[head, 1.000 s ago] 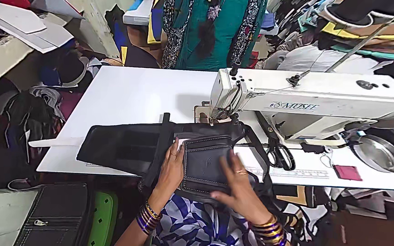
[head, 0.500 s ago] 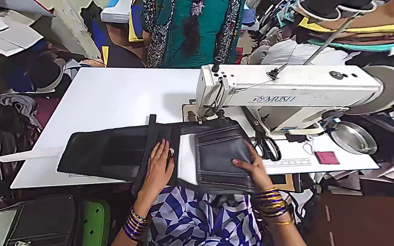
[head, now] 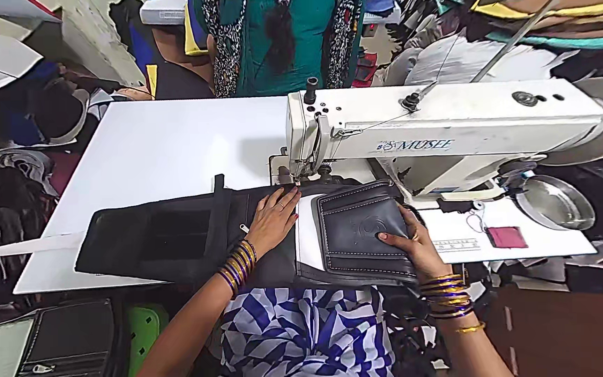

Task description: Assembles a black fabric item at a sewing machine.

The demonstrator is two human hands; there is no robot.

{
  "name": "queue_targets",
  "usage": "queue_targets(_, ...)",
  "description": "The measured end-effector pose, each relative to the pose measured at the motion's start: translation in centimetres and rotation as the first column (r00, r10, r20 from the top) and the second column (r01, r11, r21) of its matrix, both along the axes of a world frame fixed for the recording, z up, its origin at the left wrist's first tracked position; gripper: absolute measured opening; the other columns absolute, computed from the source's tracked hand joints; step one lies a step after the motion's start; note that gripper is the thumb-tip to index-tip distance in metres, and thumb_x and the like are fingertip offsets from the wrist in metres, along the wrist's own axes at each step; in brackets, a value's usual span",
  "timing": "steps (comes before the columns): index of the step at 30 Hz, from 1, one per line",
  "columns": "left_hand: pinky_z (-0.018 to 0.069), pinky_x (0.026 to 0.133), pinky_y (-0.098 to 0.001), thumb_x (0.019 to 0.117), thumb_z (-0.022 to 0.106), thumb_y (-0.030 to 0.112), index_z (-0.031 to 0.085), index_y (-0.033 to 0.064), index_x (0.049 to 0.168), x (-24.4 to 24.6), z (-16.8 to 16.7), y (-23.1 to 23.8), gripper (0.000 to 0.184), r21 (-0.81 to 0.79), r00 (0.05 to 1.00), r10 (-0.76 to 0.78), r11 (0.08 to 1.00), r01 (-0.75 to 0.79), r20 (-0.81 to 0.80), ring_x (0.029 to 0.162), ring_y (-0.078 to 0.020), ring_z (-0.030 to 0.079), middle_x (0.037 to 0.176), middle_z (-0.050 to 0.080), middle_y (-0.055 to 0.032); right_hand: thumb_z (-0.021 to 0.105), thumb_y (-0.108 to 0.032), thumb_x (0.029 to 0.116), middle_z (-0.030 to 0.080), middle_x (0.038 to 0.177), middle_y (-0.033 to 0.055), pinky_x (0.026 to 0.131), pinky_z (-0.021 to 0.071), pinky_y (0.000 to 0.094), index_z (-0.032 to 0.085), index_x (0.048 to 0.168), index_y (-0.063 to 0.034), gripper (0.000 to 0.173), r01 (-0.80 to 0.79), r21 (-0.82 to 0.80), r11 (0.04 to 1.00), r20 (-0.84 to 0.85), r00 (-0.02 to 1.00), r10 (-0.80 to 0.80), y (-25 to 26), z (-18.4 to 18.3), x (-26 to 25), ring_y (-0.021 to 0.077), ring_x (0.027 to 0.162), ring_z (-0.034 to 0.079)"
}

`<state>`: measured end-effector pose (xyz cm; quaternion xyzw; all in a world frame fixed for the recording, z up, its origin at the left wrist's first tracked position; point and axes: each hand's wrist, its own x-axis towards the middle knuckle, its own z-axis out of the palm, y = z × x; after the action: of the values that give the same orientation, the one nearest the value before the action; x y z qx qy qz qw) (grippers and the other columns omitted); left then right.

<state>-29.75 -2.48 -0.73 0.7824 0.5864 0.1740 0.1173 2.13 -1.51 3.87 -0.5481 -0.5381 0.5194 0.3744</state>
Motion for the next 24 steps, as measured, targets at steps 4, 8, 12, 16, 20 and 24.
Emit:
queue_targets(4,0.0301,0.114,-0.0614,0.1062,0.045,0.029,0.052,0.0108,0.150,-0.2,-0.3,-0.1,0.048,0.040,1.000,0.016,0.999,-0.016,0.005,0.150,-0.0354,0.036,0.160,0.045,-0.0028,0.069,0.002,0.0777,0.064,0.129,0.0052,0.086,0.0566,0.0167,0.032,0.157,-0.0078,0.089,-0.009,-0.014,1.000,0.009,1.000,0.009,0.2,0.1,-0.3,-0.0007,0.102,0.067)
queue_targets(8,0.0324,0.110,-0.0626,0.1031,0.051,0.030,0.055,0.0117,0.148,-0.4,-0.3,0.6,0.048,0.070,1.000,0.022,0.997,-0.023,0.017,0.147,-0.0367,0.039,0.157,0.049,-0.0033,0.069,0.004,0.0800,0.064,0.128,0.0060,0.084,0.0568,0.0183,0.034,0.157,-0.0101,0.085,0.003,-0.032,0.999,0.052,0.999,-0.002,0.9,0.3,-0.5,0.0008,0.100,0.067)
queue_targets(12,0.0338,0.107,-0.0627,0.1013,0.054,0.030,0.056,0.0129,0.148,-0.5,-0.2,1.2,0.049,0.083,1.000,0.020,0.996,-0.020,0.001,0.146,-0.0370,0.041,0.156,0.051,-0.0039,0.069,0.004,0.0796,0.063,0.129,0.0071,0.084,0.0566,0.0201,0.034,0.157,-0.0111,0.086,-0.007,-0.030,1.000,0.085,0.996,0.009,1.6,0.4,-0.6,0.0018,0.099,0.067)
queue_targets(16,0.0232,0.113,-0.0716,0.1047,0.052,0.031,0.049,0.0159,0.153,0.5,0.6,0.5,0.050,-0.006,0.999,0.037,0.999,-0.037,0.009,0.152,-0.0424,0.029,0.162,0.041,-0.0120,0.071,0.007,0.0794,0.062,0.132,0.0102,0.086,0.0567,0.0234,0.031,0.158,-0.0119,0.090,-0.044,-0.043,0.998,0.111,0.993,0.048,2.3,0.5,-0.6,0.0051,0.102,0.067)
queue_targets(20,0.0031,0.119,-0.0728,0.1034,0.042,0.057,0.029,0.0048,0.161,5.4,1.7,-3.3,0.079,-0.233,0.996,0.080,0.970,-0.068,0.042,0.158,-0.0406,0.009,0.170,0.018,-0.0175,0.079,-0.012,0.0834,0.061,0.136,0.0190,0.098,0.0531,0.0376,0.035,0.157,-0.0056,0.086,-0.109,0.026,0.994,0.343,0.935,0.094,3.4,1.3,-0.1,0.0180,0.114,0.065)
queue_targets(24,0.0029,0.120,-0.0694,0.1012,0.040,0.063,0.028,0.0059,0.162,6.1,0.9,-3.6,0.084,-0.210,0.994,0.108,0.972,-0.102,0.015,0.159,-0.0359,0.009,0.171,0.019,-0.0116,0.063,-0.026,0.1015,0.066,0.099,0.0378,0.076,0.0455,0.0741,0.063,0.123,0.0106,0.043,-0.104,0.394,0.913,0.803,0.522,-0.287,4.7,3.9,3.5,0.0573,0.090,0.064)
